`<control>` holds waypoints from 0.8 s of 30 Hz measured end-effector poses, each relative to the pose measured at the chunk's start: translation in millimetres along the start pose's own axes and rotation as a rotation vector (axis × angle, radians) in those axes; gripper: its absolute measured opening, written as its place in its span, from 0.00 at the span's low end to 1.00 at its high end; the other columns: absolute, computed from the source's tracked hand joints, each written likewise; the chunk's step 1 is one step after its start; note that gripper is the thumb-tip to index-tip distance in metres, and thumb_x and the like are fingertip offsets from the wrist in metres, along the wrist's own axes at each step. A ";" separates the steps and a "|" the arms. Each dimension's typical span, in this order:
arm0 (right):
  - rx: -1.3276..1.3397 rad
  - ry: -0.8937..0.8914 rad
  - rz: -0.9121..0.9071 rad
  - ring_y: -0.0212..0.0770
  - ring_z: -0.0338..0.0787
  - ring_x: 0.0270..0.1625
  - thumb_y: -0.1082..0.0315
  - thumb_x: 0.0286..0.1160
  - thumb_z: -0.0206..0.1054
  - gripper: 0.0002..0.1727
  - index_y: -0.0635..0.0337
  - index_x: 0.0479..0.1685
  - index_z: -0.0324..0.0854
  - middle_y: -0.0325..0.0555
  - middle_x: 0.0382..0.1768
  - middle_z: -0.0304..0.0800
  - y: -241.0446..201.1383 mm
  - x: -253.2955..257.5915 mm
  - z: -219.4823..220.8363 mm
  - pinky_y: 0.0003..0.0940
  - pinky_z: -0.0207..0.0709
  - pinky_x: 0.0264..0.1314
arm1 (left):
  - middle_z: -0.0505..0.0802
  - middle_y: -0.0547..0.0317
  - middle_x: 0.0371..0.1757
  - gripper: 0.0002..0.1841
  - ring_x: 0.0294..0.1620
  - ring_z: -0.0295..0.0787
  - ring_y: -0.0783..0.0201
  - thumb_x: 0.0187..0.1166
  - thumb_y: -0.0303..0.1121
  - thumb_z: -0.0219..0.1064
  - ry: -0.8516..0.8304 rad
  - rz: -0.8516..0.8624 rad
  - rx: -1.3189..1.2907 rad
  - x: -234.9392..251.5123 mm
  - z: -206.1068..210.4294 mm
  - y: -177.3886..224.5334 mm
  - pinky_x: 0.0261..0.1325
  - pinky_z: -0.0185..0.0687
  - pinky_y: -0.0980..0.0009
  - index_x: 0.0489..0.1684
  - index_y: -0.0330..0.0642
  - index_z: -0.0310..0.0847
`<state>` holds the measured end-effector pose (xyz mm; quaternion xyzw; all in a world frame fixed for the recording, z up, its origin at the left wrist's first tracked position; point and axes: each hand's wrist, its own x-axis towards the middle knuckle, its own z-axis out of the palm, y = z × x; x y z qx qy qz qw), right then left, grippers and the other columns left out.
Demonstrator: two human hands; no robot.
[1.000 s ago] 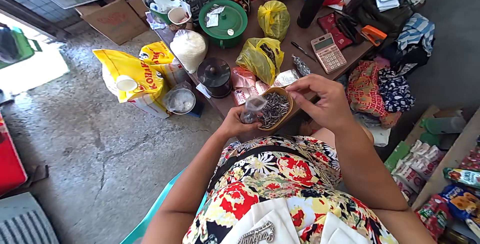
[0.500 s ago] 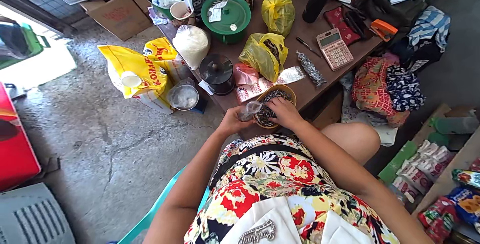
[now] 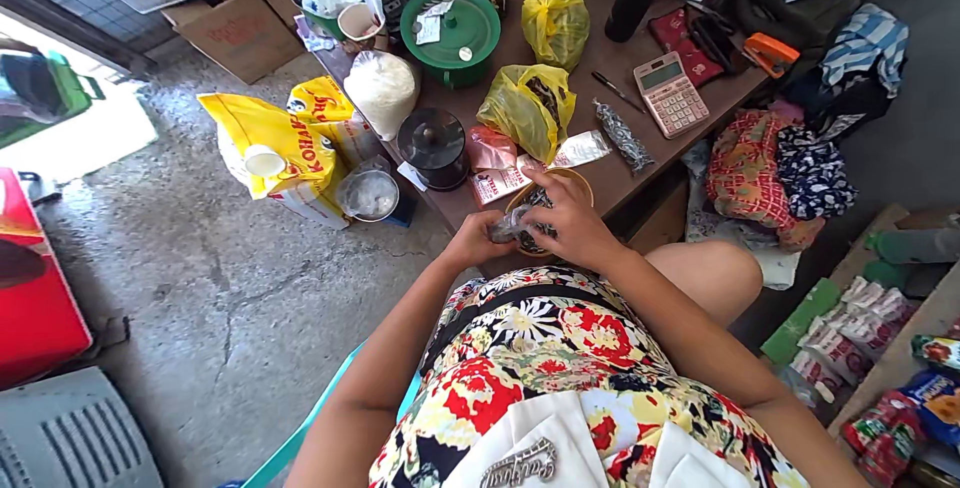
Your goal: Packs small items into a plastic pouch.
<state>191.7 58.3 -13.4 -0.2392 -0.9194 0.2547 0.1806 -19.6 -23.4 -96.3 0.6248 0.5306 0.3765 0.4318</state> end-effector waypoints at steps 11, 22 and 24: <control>0.059 0.005 -0.012 0.57 0.71 0.84 0.65 0.66 0.73 0.06 0.57 0.29 0.91 0.52 0.82 0.74 -20.6 11.9 8.2 0.58 0.68 0.81 | 0.93 0.42 0.52 0.30 0.53 0.92 0.55 0.52 0.23 0.81 0.311 0.080 0.078 1.8 21.8 24.4 0.61 0.86 0.54 0.61 0.28 0.82; 0.231 0.243 0.232 0.46 0.89 0.62 0.70 0.78 0.59 0.13 0.68 0.50 0.85 0.59 0.68 0.84 9.6 -4.6 -3.7 0.39 0.85 0.62 | 0.93 0.49 0.36 0.10 0.40 0.92 0.62 0.59 0.26 0.80 0.397 0.206 0.089 -1.9 30.4 10.9 0.50 0.89 0.66 0.34 0.31 0.87; 0.132 0.037 0.413 0.55 0.88 0.63 0.75 0.79 0.65 0.11 0.68 0.54 0.85 0.61 0.62 0.86 26.5 -6.1 5.8 0.50 0.84 0.66 | 0.93 0.50 0.36 0.10 0.39 0.92 0.63 0.60 0.26 0.79 0.397 0.205 0.085 -2.1 30.1 12.0 0.49 0.88 0.66 0.33 0.32 0.87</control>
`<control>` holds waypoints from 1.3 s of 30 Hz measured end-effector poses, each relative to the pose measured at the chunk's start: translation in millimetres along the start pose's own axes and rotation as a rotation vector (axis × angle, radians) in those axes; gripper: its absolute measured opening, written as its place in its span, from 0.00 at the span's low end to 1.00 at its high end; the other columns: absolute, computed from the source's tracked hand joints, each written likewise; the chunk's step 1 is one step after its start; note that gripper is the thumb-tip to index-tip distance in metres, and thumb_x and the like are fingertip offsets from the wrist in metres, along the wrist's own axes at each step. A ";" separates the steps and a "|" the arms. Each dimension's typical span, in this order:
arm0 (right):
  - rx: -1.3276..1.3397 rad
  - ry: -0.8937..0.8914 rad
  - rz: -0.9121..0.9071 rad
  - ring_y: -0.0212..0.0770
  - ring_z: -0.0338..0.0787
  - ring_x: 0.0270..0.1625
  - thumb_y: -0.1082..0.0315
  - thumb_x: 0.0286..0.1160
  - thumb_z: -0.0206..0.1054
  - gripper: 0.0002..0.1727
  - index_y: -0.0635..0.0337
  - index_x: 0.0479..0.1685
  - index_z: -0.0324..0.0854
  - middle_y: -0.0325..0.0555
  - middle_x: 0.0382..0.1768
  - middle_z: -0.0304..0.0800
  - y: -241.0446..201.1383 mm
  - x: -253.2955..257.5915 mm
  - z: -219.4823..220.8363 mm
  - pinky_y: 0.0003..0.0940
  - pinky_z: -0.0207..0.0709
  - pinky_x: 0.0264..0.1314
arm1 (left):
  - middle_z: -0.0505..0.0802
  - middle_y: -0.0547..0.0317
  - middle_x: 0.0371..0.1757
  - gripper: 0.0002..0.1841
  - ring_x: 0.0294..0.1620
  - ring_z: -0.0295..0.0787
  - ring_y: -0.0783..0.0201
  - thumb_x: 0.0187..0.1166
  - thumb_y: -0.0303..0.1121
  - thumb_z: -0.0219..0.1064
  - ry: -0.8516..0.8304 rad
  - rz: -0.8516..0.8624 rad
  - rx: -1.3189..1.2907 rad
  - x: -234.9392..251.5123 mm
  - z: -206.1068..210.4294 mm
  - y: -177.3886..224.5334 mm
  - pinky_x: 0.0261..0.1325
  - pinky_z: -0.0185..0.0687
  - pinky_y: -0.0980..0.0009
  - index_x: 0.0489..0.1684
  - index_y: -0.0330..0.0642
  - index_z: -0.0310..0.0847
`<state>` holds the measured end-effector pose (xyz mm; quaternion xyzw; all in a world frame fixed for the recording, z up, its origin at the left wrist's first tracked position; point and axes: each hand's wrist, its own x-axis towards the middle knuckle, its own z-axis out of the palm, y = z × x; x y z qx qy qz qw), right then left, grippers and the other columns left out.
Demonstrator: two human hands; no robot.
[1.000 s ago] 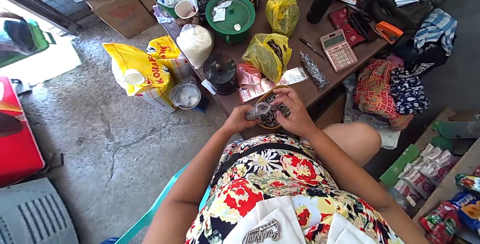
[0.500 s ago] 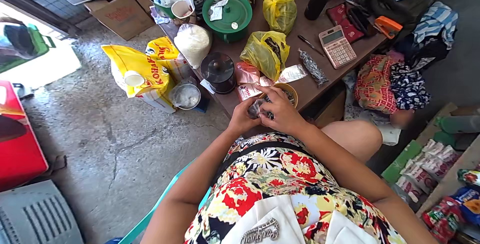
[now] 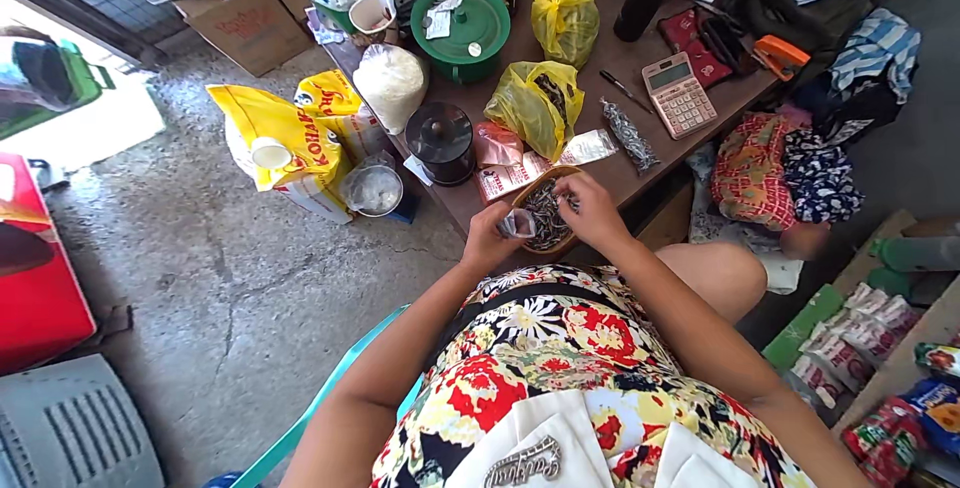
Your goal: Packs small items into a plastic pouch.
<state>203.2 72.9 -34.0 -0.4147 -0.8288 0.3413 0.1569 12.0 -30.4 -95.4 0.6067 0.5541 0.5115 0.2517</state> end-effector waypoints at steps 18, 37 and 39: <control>-0.129 -0.162 0.113 0.60 0.89 0.63 0.69 0.78 0.73 0.10 0.62 0.52 0.92 0.57 0.57 0.92 21.5 8.5 8.9 0.61 0.78 0.69 | 0.94 0.53 0.37 0.11 0.39 0.92 0.68 0.60 0.25 0.79 -0.007 -0.022 -0.011 10.8 -2.0 10.9 0.49 0.88 0.71 0.38 0.33 0.87; 0.203 -0.014 0.095 0.33 0.89 0.34 0.71 0.73 0.74 0.07 0.58 0.47 0.90 0.43 0.43 0.92 -45.5 -25.1 -42.7 0.31 0.86 0.38 | 0.92 0.48 0.36 0.11 0.38 0.90 0.64 0.60 0.22 0.78 -0.104 -0.053 -0.102 30.5 15.6 21.6 0.47 0.86 0.67 0.38 0.28 0.87; 0.074 0.002 0.068 0.37 0.89 0.33 0.70 0.72 0.74 0.07 0.57 0.46 0.90 0.45 0.44 0.92 -45.4 -25.0 -40.2 0.37 0.86 0.37 | 0.92 0.49 0.35 0.10 0.37 0.89 0.65 0.60 0.23 0.78 -0.093 -0.043 -0.087 29.9 16.4 21.0 0.46 0.85 0.68 0.37 0.29 0.87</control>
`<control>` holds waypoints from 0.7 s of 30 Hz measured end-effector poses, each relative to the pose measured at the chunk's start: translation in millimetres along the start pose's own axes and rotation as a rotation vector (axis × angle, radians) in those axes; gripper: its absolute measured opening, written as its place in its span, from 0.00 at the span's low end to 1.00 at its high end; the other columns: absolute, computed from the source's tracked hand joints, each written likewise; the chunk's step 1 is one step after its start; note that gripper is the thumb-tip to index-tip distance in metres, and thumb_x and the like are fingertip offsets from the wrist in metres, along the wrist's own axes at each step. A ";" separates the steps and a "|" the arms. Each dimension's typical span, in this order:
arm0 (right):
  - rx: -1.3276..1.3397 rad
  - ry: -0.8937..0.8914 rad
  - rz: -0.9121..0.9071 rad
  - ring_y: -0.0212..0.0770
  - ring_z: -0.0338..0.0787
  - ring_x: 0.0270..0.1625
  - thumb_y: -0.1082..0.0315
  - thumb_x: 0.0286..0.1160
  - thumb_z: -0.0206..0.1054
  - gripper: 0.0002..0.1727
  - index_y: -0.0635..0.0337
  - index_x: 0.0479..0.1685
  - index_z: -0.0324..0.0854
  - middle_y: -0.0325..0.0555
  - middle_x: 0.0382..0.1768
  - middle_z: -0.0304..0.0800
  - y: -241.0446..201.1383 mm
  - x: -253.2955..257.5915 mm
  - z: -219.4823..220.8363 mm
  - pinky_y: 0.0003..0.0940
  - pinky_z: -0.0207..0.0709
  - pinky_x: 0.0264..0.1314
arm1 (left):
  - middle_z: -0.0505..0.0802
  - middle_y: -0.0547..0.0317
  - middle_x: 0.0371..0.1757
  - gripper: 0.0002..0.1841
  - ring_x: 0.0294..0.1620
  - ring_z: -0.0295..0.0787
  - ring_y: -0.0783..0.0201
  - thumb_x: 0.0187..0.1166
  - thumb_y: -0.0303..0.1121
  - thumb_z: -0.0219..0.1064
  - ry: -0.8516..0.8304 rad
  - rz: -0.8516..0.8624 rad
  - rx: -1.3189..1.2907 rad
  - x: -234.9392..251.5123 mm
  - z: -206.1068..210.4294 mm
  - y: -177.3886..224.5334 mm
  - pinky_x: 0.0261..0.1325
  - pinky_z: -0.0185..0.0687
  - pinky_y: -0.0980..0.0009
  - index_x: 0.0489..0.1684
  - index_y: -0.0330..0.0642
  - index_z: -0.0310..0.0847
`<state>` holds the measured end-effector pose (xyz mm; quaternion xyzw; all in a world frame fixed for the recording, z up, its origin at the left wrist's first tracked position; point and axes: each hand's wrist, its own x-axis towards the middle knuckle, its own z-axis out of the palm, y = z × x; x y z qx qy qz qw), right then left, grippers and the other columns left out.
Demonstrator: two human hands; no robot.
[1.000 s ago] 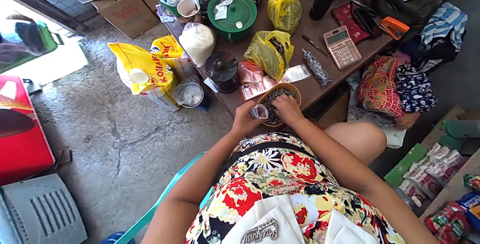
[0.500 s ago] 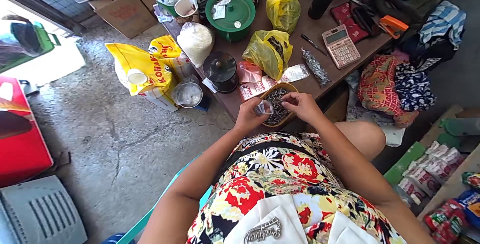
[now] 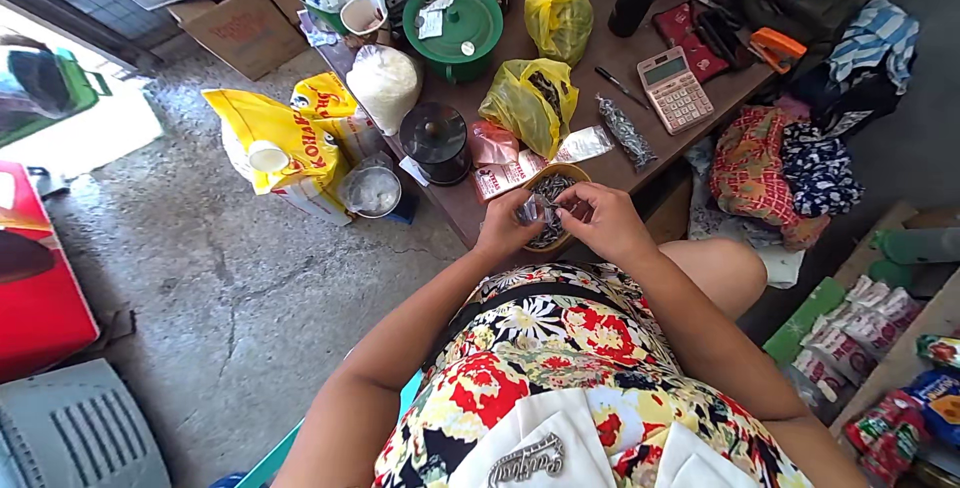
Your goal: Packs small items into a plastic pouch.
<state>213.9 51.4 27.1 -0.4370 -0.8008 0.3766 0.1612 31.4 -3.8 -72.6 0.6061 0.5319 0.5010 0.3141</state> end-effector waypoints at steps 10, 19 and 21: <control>-0.361 0.007 -0.064 0.48 0.89 0.32 0.72 0.69 0.75 0.05 0.58 0.41 0.90 0.48 0.37 0.90 -16.4 -4.9 -8.5 0.51 0.81 0.33 | 0.92 0.50 0.35 0.10 0.36 0.89 0.64 0.60 0.22 0.78 0.018 0.007 0.022 -3.6 -0.6 1.7 0.45 0.86 0.68 0.37 0.31 0.86; -0.520 -0.051 -0.254 0.53 0.94 0.43 0.72 0.70 0.76 0.06 0.61 0.42 0.91 0.52 0.39 0.93 -27.3 3.9 -0.1 0.52 0.84 0.43 | 0.90 0.50 0.33 0.10 0.36 0.88 0.64 0.60 0.25 0.79 0.023 0.019 0.056 -2.7 4.5 1.7 0.45 0.84 0.68 0.34 0.31 0.85; -0.430 -0.072 -0.248 0.51 0.94 0.44 0.71 0.71 0.77 0.08 0.59 0.47 0.92 0.49 0.41 0.94 -27.0 5.5 -0.4 0.54 0.86 0.47 | 0.90 0.50 0.32 0.10 0.36 0.88 0.64 0.61 0.25 0.79 0.027 0.019 0.058 -3.1 4.4 2.3 0.44 0.83 0.68 0.33 0.30 0.85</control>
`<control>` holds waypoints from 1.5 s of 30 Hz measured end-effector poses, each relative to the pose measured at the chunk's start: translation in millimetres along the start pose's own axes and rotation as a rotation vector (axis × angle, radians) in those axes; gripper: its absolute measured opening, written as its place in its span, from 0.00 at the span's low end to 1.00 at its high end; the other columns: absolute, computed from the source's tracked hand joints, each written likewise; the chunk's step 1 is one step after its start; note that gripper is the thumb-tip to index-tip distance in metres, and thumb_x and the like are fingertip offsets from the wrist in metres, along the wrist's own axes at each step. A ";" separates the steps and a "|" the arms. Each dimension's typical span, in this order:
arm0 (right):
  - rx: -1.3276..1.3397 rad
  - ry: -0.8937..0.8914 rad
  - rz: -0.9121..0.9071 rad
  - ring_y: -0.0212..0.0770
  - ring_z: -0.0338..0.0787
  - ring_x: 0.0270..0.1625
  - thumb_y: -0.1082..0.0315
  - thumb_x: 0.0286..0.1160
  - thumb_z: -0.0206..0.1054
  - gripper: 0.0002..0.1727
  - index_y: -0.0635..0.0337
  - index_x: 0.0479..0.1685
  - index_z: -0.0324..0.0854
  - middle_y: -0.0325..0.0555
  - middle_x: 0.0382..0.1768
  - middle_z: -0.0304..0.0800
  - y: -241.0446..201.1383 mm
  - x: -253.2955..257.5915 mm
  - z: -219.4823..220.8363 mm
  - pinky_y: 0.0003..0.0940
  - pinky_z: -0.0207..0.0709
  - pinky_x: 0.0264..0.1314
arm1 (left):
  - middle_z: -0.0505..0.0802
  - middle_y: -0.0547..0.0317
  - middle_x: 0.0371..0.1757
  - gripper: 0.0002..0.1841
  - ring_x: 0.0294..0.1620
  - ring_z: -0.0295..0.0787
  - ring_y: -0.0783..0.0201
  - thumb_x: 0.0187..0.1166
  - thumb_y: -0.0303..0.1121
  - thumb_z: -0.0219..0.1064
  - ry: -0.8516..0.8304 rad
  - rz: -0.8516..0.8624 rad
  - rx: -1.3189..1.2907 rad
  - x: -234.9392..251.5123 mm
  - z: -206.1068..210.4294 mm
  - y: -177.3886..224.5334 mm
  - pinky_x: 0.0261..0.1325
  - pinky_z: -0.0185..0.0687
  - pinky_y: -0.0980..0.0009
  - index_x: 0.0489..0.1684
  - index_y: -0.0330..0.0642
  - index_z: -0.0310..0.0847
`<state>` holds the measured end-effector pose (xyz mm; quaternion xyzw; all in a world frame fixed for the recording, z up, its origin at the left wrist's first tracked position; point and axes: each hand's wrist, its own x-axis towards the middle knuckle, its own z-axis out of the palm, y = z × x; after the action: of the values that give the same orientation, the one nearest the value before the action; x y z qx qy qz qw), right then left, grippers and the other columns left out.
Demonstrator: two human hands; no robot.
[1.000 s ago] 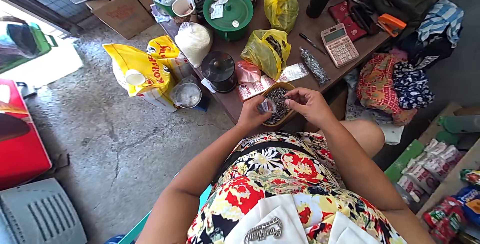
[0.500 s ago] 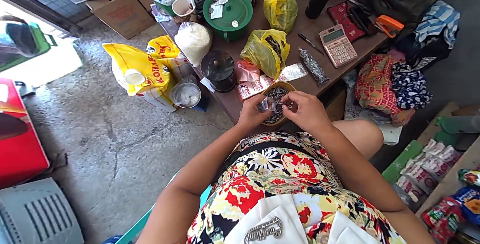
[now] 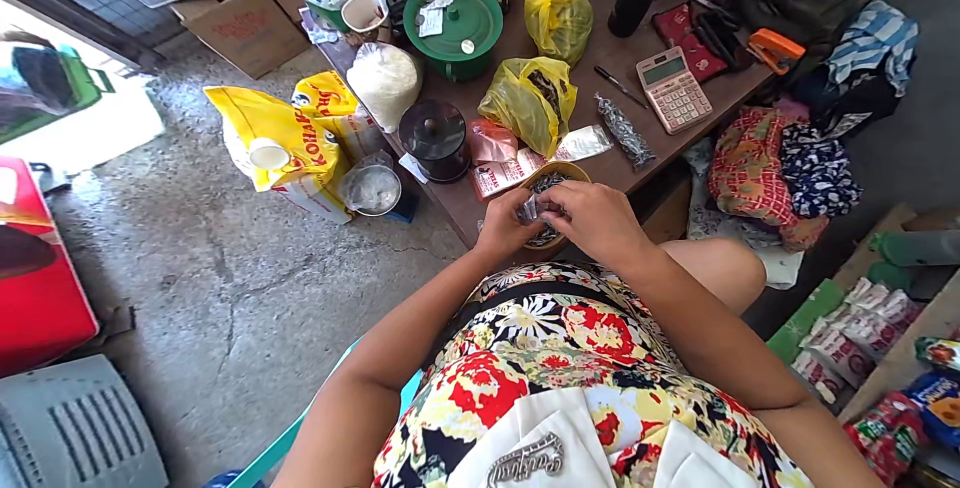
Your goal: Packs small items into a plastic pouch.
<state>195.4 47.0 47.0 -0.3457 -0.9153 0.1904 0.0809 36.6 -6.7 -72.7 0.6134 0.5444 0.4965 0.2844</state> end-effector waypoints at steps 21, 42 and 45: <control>-0.241 -0.366 0.038 0.61 0.87 0.63 0.67 0.76 0.74 0.11 0.66 0.48 0.91 0.59 0.52 0.93 70.1 27.6 110.1 0.61 0.73 0.66 | 0.95 0.54 0.37 0.10 0.37 0.91 0.71 0.60 0.20 0.77 0.072 -0.070 -0.183 -6.8 -19.4 -6.8 0.47 0.88 0.74 0.39 0.30 0.86; 0.722 0.141 0.413 0.25 0.85 0.30 0.69 0.72 0.78 0.05 0.57 0.42 0.91 0.37 0.32 0.91 44.9 2.7 -2.2 0.20 0.79 0.35 | 0.93 0.51 0.35 0.09 0.36 0.90 0.68 0.63 0.22 0.76 -0.020 -0.143 -0.072 13.2 -7.2 -2.7 0.45 0.86 0.69 0.38 0.31 0.87; 0.741 0.146 0.429 0.24 0.84 0.29 0.68 0.72 0.78 0.05 0.57 0.42 0.91 0.36 0.32 0.91 36.4 4.1 -2.3 0.20 0.79 0.34 | 0.93 0.49 0.35 0.10 0.37 0.91 0.66 0.62 0.23 0.77 -0.011 -0.147 -0.059 13.2 -5.1 -2.0 0.46 0.86 0.68 0.39 0.30 0.87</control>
<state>214.9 75.4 34.5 -0.4882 -0.6843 0.4936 0.2228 30.0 5.3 -68.8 0.5658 0.5715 0.4869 0.3409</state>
